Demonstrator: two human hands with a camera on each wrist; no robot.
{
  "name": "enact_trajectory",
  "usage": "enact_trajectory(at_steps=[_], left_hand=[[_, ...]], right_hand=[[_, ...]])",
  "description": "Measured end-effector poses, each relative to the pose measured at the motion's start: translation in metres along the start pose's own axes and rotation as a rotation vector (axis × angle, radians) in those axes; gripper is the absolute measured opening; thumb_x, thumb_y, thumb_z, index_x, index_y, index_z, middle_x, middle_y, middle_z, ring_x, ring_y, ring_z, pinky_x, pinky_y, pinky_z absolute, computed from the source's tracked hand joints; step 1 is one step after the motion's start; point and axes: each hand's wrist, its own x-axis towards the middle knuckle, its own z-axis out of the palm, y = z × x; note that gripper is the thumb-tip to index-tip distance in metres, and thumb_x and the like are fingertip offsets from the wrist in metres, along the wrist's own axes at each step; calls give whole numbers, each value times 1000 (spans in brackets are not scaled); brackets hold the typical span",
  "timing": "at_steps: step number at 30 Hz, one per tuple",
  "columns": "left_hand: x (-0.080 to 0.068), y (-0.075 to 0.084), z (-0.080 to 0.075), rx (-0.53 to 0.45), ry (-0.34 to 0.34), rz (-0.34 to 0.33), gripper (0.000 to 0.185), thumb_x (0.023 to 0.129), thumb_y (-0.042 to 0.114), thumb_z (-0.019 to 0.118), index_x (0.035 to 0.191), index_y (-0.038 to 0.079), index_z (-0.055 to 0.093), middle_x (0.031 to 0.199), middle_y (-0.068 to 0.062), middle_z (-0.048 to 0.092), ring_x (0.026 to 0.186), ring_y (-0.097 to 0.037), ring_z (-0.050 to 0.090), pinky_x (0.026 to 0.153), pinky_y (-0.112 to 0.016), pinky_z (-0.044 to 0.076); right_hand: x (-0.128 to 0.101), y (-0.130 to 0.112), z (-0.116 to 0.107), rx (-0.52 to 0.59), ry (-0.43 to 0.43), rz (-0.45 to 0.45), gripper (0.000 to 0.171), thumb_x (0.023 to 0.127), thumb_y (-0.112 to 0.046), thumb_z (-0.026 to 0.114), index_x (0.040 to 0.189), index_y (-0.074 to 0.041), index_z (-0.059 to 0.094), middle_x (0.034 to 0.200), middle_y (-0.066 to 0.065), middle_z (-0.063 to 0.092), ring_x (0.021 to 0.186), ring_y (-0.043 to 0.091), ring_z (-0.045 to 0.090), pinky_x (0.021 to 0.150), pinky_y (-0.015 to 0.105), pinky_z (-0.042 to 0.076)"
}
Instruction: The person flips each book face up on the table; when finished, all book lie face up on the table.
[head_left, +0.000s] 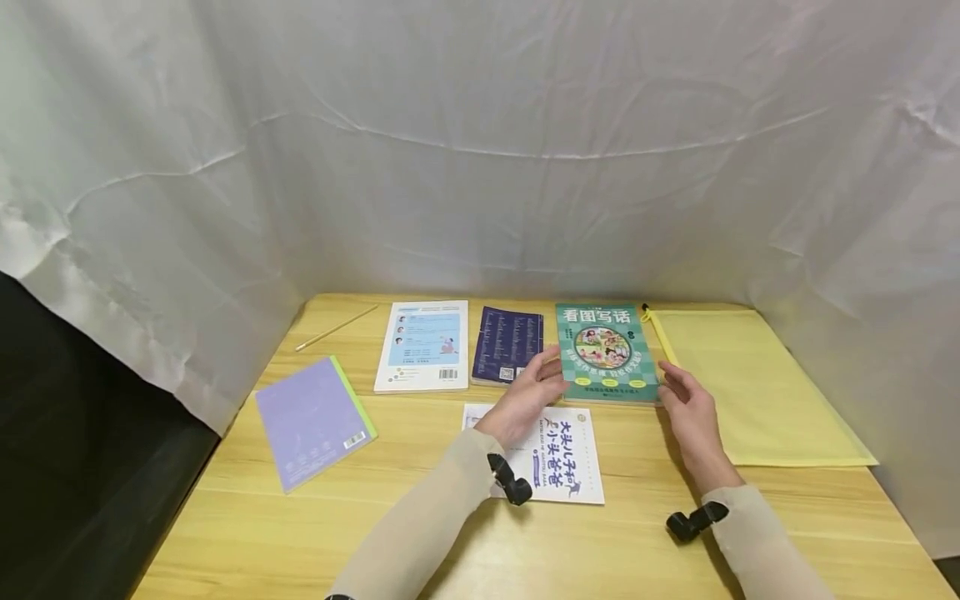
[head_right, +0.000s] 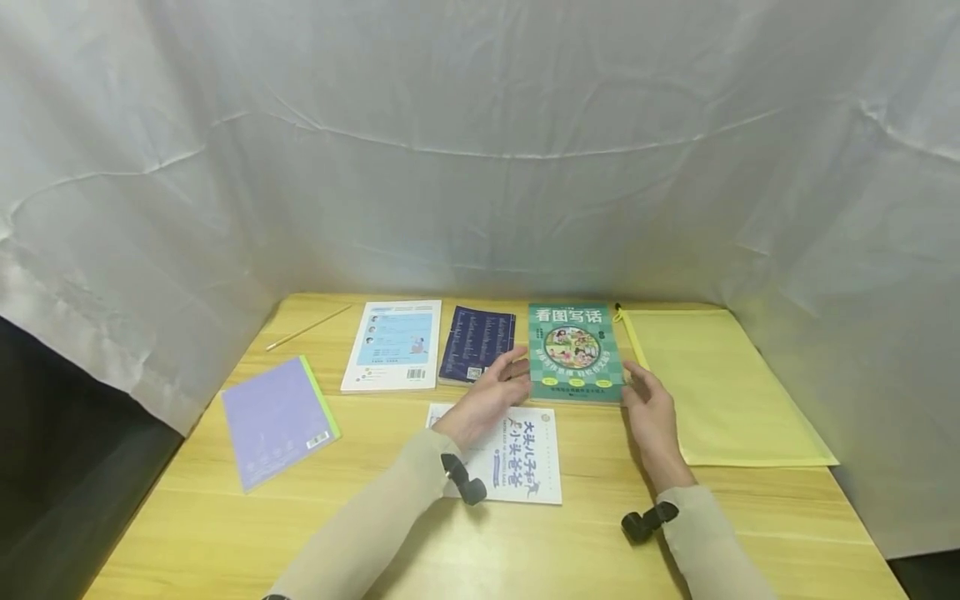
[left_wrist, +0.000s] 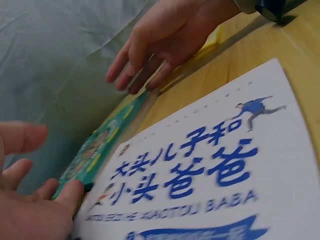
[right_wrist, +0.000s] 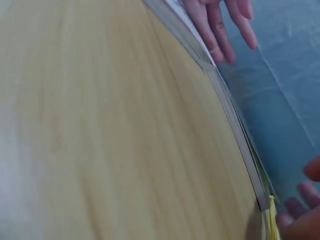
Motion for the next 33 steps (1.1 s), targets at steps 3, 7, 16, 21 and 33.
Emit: enact_trajectory(at_steps=[3,7,16,21,33], left_hand=[[-4,7,-9,50,60,27,66,104,14,70,163,31,48,171,-2,45,153,-26,48,134,-51,37],[-8,19,-27,127,153,86,54,104,19,70,155,30,58,165,2,53,147,-23,55,133,-54,38],[0,35,-65,351,438,163,40,105,4,61,142,18,69,158,-8,61,153,-36,49,131,-56,41],[-7,34,-78,356,466,107,37,107,9,60,139,23,71,167,-7,52,160,-35,41,134,-62,34],[-16,34,-87,307,348,38,43,108,11,62,150,17,62,177,-12,36,167,-37,26,138,-61,24]], right_hand=[[-2,-5,3,33,52,-64,48,115,-19,53,163,-13,50,172,10,46,159,24,42,113,5,45],[-5,-16,11,113,18,-108,47,114,-30,60,158,-14,56,165,6,54,152,18,49,110,5,47],[4,-34,43,133,-146,-145,47,114,-20,58,159,-8,51,163,17,52,147,23,53,107,7,51],[13,-40,64,221,-245,-113,49,114,-16,58,161,-6,48,166,18,47,151,29,50,109,11,53],[19,-46,111,421,-418,52,55,115,-10,51,168,-4,35,177,17,30,160,38,38,132,41,42]])
